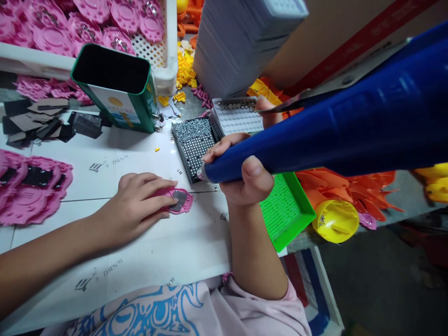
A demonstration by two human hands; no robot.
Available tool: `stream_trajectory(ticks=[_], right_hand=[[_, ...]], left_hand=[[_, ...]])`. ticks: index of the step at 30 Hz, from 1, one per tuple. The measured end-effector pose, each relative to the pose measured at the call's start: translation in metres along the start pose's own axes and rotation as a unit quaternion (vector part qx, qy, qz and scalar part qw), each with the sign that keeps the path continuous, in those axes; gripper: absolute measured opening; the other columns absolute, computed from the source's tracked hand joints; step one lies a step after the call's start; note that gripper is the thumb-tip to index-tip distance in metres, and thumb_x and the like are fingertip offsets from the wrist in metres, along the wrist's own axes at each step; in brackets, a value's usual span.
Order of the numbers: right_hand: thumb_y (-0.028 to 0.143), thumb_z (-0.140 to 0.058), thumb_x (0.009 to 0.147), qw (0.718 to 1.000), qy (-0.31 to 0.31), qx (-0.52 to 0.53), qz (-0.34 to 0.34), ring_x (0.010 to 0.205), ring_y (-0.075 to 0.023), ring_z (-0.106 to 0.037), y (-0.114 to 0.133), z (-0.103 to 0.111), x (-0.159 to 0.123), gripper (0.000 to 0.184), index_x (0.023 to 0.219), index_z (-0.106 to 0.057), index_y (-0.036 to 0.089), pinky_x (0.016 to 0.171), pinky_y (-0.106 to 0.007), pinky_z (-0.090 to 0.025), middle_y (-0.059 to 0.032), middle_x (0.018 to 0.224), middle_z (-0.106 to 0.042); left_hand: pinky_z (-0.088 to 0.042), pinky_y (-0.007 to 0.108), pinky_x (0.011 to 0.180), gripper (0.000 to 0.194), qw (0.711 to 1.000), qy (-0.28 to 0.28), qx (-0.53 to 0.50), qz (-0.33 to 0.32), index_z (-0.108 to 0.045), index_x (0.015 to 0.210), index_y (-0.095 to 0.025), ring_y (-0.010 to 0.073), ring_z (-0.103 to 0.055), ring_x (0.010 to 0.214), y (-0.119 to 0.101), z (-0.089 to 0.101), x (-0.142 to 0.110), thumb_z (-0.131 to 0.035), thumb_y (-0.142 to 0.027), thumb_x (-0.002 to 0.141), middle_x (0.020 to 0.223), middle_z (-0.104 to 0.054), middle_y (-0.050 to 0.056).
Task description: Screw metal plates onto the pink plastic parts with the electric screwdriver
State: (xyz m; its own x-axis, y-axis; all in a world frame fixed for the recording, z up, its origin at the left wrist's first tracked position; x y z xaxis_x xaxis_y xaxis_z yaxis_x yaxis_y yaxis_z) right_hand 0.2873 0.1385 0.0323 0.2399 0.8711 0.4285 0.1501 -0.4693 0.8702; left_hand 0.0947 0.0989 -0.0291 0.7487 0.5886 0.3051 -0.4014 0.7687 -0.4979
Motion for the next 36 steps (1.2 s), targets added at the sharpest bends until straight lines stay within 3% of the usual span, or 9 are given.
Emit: stream_trajectory(ticks=[12,17,22,24,28,31,36], right_hand=[[0.045,-0.069,0.062,1.000,0.014,-0.007,-0.001,0.045,-0.0170,-0.060,0.000,-0.003,0.001,0.023,0.082,-0.072,0.034,0.049,-0.033,-0.054,0.0048,0.056,-0.062],[0.041,-0.069,0.068,0.999,0.027,0.015,-0.006,0.050,-0.0152,-0.062,0.001,-0.004,-0.002,0.010,0.073,-0.070,0.032,0.052,-0.031,-0.054,0.0037,0.060,-0.062],[0.039,-0.066,0.070,1.000,0.022,0.007,-0.012,0.053,-0.0155,-0.061,0.011,-0.002,-0.001,0.009,0.070,-0.071,0.032,0.052,-0.031,-0.052,0.0018,0.061,-0.060],[0.039,-0.068,0.070,1.000,0.019,0.007,-0.022,0.052,-0.0160,-0.060,0.017,0.000,0.000,0.011,0.078,-0.074,0.034,0.053,-0.032,-0.054,0.0021,0.060,-0.060],[0.045,-0.069,0.070,0.998,0.029,0.000,-0.048,0.052,-0.0169,-0.059,0.025,0.000,-0.006,0.034,0.104,-0.072,0.039,0.057,-0.036,-0.055,0.0030,0.062,-0.060],[0.050,-0.066,0.072,0.997,0.044,0.021,-0.061,0.052,-0.0168,-0.060,0.025,-0.005,-0.014,0.039,0.109,-0.070,0.039,0.058,-0.037,-0.056,0.0032,0.064,-0.060],[0.043,-0.068,0.072,0.984,0.138,0.087,-0.073,0.053,-0.0176,-0.063,0.018,-0.020,-0.016,0.041,0.113,-0.066,0.035,0.055,-0.035,-0.055,0.0002,0.067,-0.067]], left_hand=[[-0.033,0.045,0.085,0.017,1.000,0.023,0.002,0.009,-0.068,0.108,-0.020,0.0305,-0.052,0.107,0.001,-0.001,0.001,-0.057,-0.023,0.095,0.125,-0.065,0.011],[-0.034,0.047,0.086,0.020,0.999,0.037,-0.005,0.020,-0.069,0.108,-0.021,0.0321,-0.052,0.109,0.002,-0.001,0.001,-0.055,-0.027,0.096,0.125,-0.064,0.013],[-0.034,0.048,0.088,0.022,0.999,0.031,0.001,0.018,-0.070,0.108,-0.021,0.0324,-0.051,0.110,0.003,-0.002,-0.001,-0.054,-0.027,0.095,0.126,-0.064,0.013],[-0.034,0.047,0.088,0.022,1.000,0.021,0.004,0.020,-0.070,0.108,-0.022,0.0319,-0.051,0.110,0.003,-0.003,-0.002,-0.053,-0.028,0.095,0.125,-0.064,0.012],[-0.035,0.047,0.087,0.022,1.000,0.015,0.012,0.022,-0.071,0.108,-0.022,0.0321,-0.051,0.108,0.003,-0.003,-0.002,-0.054,-0.027,0.095,0.123,-0.065,0.012],[-0.035,0.047,0.086,0.022,1.000,0.007,0.018,0.020,-0.072,0.107,-0.021,0.0322,-0.050,0.107,0.002,-0.001,-0.001,-0.054,-0.027,0.095,0.122,-0.065,0.012],[-0.035,0.046,0.086,0.022,0.999,-0.005,0.022,0.023,-0.072,0.106,-0.022,0.0311,-0.050,0.106,0.001,0.001,0.001,-0.055,-0.028,0.094,0.119,-0.066,0.012]])
Point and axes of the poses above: each hand's wrist, its own x-axis towards the middle knuckle, its own z-axis out of the back of the hand, y = z × x, the point moved 5 cm from there along x, towards the middle knuckle
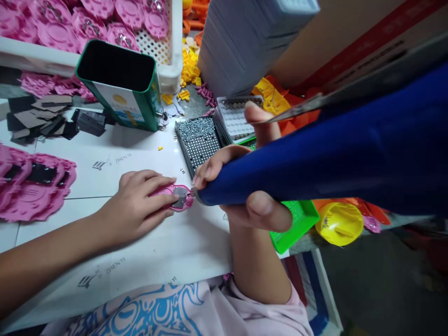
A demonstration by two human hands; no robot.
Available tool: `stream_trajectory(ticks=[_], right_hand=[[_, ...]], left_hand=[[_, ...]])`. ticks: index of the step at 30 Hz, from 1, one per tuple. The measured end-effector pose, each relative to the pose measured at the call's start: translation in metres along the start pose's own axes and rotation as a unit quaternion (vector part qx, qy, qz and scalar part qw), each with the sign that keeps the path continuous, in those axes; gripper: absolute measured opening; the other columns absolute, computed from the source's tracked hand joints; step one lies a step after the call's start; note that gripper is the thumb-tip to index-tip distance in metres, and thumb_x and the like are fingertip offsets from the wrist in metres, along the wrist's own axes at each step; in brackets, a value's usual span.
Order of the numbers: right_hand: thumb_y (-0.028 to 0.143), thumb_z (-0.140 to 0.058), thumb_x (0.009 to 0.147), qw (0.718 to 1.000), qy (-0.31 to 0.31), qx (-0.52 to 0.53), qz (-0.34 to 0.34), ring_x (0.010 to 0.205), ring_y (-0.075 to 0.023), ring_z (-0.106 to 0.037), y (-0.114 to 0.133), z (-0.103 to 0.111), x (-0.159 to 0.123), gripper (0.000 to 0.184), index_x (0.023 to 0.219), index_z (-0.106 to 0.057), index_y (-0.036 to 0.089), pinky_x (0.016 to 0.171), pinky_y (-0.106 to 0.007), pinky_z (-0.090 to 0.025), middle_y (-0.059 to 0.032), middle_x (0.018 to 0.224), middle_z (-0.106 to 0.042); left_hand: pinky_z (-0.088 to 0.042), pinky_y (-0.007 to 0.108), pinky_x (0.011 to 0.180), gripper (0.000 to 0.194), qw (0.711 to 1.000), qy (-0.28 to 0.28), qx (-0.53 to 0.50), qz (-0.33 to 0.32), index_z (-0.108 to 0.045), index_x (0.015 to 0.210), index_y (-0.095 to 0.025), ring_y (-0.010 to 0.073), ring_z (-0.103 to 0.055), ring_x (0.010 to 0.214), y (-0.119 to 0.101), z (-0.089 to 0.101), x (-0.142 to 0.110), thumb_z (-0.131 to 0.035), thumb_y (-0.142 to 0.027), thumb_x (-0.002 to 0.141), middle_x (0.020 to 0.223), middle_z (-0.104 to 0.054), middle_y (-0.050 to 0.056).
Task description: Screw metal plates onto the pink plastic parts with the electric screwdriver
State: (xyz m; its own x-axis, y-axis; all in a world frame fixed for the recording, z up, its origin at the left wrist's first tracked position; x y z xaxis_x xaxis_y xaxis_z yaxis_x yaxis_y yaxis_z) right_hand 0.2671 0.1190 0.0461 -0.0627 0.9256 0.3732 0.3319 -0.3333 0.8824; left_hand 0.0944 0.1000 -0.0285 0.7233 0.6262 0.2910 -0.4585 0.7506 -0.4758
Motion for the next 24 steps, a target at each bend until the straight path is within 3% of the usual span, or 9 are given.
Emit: stream_trajectory(ticks=[3,7,12,17,24], right_hand=[[0.042,-0.069,0.070,0.999,0.044,-0.012,-0.026,0.055,-0.0197,-0.066,-0.005,-0.001,0.004,0.042,0.112,-0.066,0.035,0.056,-0.037,-0.056,-0.0003,0.068,-0.068],[0.045,-0.069,0.070,0.999,0.031,-0.021,-0.026,0.054,-0.0190,-0.065,-0.009,0.003,0.005,0.050,0.118,-0.065,0.032,0.055,-0.037,-0.057,0.0004,0.067,-0.067],[0.044,-0.067,0.073,0.998,0.055,-0.007,-0.020,0.056,-0.0191,-0.066,-0.015,0.001,0.004,0.039,0.112,-0.066,0.039,0.055,-0.036,-0.056,0.0008,0.069,-0.069],[0.037,-0.069,0.073,0.999,0.040,0.002,-0.015,0.059,-0.0186,-0.065,-0.015,-0.002,0.001,0.045,0.118,-0.063,0.041,0.056,-0.036,-0.056,0.0016,0.073,-0.069],[0.039,-0.067,0.074,0.999,0.009,-0.029,0.032,0.052,-0.0166,-0.061,-0.016,-0.012,-0.006,0.035,0.109,-0.065,0.034,0.052,-0.034,-0.054,0.0019,0.069,-0.065]], left_hand=[[-0.035,0.045,0.085,0.022,1.000,-0.005,0.003,-0.005,-0.072,0.106,-0.022,0.0311,-0.050,0.106,0.000,-0.001,0.000,-0.054,-0.028,0.095,0.119,-0.066,0.012],[-0.035,0.046,0.085,0.023,1.000,-0.001,0.002,-0.006,-0.072,0.107,-0.021,0.0315,-0.051,0.106,0.000,-0.002,-0.001,-0.053,-0.028,0.096,0.120,-0.066,0.013],[-0.035,0.046,0.085,0.023,1.000,0.001,0.000,0.000,-0.072,0.106,-0.020,0.0319,-0.051,0.106,0.001,-0.002,-0.001,-0.053,-0.028,0.096,0.120,-0.066,0.013],[-0.035,0.046,0.084,0.022,1.000,0.011,0.009,0.001,-0.072,0.106,-0.021,0.0317,-0.051,0.106,0.000,-0.002,-0.001,-0.054,-0.028,0.096,0.121,-0.066,0.013],[-0.036,0.042,0.076,0.015,0.999,0.028,0.039,0.005,-0.071,0.101,-0.021,0.0294,-0.051,0.096,-0.004,-0.002,0.001,-0.061,-0.025,0.092,0.120,-0.066,0.013]])
Point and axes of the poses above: each hand's wrist, its own x-axis towards the middle knuckle, its own z-axis out of the back of the hand, y = z × x, the point moved 5 cm from there along x, towards the middle knuckle
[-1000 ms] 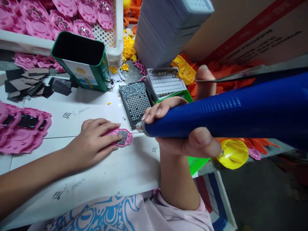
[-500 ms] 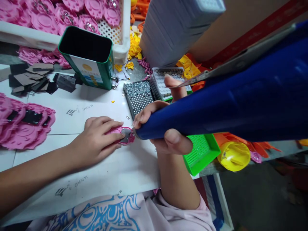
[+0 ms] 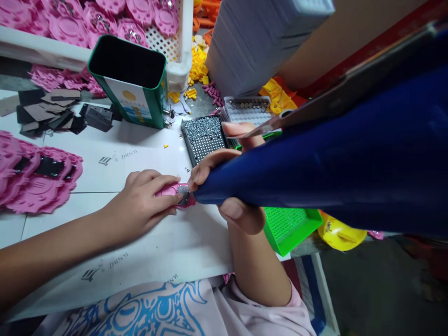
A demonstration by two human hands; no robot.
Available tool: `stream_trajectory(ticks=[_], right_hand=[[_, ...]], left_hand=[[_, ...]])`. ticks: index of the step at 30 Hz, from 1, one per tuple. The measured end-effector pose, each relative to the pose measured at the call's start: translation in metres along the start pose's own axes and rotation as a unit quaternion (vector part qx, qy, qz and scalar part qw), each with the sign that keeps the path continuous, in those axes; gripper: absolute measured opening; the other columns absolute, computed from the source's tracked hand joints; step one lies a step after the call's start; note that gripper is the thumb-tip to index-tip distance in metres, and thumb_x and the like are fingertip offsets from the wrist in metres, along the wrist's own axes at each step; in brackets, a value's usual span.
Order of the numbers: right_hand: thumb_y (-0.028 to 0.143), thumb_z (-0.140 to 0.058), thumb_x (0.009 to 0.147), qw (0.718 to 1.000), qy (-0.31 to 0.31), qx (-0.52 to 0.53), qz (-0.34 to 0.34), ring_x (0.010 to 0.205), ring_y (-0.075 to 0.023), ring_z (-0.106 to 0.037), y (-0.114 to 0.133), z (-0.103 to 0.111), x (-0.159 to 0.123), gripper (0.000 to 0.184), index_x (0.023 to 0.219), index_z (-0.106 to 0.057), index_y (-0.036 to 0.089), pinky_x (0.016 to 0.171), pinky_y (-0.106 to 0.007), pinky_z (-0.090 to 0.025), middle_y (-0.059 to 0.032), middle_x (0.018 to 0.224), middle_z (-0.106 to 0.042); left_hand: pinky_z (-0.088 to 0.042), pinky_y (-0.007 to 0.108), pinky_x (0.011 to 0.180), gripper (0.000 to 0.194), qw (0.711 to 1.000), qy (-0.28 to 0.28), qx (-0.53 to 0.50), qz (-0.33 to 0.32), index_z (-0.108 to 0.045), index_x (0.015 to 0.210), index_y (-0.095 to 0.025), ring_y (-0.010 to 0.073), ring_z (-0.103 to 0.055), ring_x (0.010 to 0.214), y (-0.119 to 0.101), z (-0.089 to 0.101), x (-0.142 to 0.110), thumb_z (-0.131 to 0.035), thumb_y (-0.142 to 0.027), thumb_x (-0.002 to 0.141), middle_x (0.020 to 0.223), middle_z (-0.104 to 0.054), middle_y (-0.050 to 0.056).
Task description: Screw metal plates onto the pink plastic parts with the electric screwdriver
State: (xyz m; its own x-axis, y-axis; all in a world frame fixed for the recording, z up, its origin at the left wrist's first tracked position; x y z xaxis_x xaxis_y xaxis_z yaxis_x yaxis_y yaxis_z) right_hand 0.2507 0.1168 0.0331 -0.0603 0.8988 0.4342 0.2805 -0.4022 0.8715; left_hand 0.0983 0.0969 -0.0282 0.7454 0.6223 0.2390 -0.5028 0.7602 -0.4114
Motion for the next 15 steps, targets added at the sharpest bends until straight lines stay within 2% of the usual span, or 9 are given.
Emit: stream_trajectory(ticks=[4,8,15], right_hand=[[0.044,-0.068,0.073,1.000,0.010,-0.001,-0.008,0.049,-0.0180,-0.062,-0.004,0.004,0.001,0.050,0.121,-0.059,0.032,0.048,-0.035,-0.053,0.0018,0.068,-0.066],[0.046,-0.068,0.071,0.999,0.038,0.033,-0.014,0.051,-0.0197,-0.064,0.001,0.010,0.006,0.050,0.119,-0.061,0.036,0.051,-0.038,-0.054,0.0014,0.068,-0.068],[0.050,-0.070,0.062,0.994,-0.106,0.006,-0.016,0.047,-0.0195,-0.054,0.025,0.032,0.006,0.046,0.107,-0.068,0.039,0.053,-0.040,-0.050,0.0034,0.058,-0.062]], left_hand=[[-0.036,0.041,0.076,0.015,1.000,0.007,0.000,-0.002,-0.071,0.101,-0.021,0.0284,-0.050,0.095,0.000,0.000,0.001,-0.060,-0.027,0.092,0.118,-0.066,0.013],[-0.036,0.043,0.080,0.018,1.000,0.014,-0.012,-0.005,-0.071,0.104,-0.023,0.0288,-0.050,0.100,0.004,-0.002,-0.001,-0.058,-0.030,0.094,0.121,-0.065,0.012],[-0.040,0.045,0.087,0.027,0.998,0.054,-0.010,0.025,-0.065,0.119,-0.021,0.0296,-0.050,0.106,-0.004,0.002,-0.003,-0.056,-0.028,0.095,0.126,-0.062,0.013]])
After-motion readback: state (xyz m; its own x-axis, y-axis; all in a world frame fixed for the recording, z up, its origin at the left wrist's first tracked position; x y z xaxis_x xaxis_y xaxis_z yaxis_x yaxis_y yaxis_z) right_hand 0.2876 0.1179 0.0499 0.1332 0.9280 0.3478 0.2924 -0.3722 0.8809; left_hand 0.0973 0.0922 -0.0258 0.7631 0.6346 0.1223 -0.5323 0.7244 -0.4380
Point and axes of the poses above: each hand's wrist, its own x-axis towards the middle knuckle, its own z-axis out of the back of the hand, y = z × x, the point moved 5 cm from there along x, towards the middle knuckle
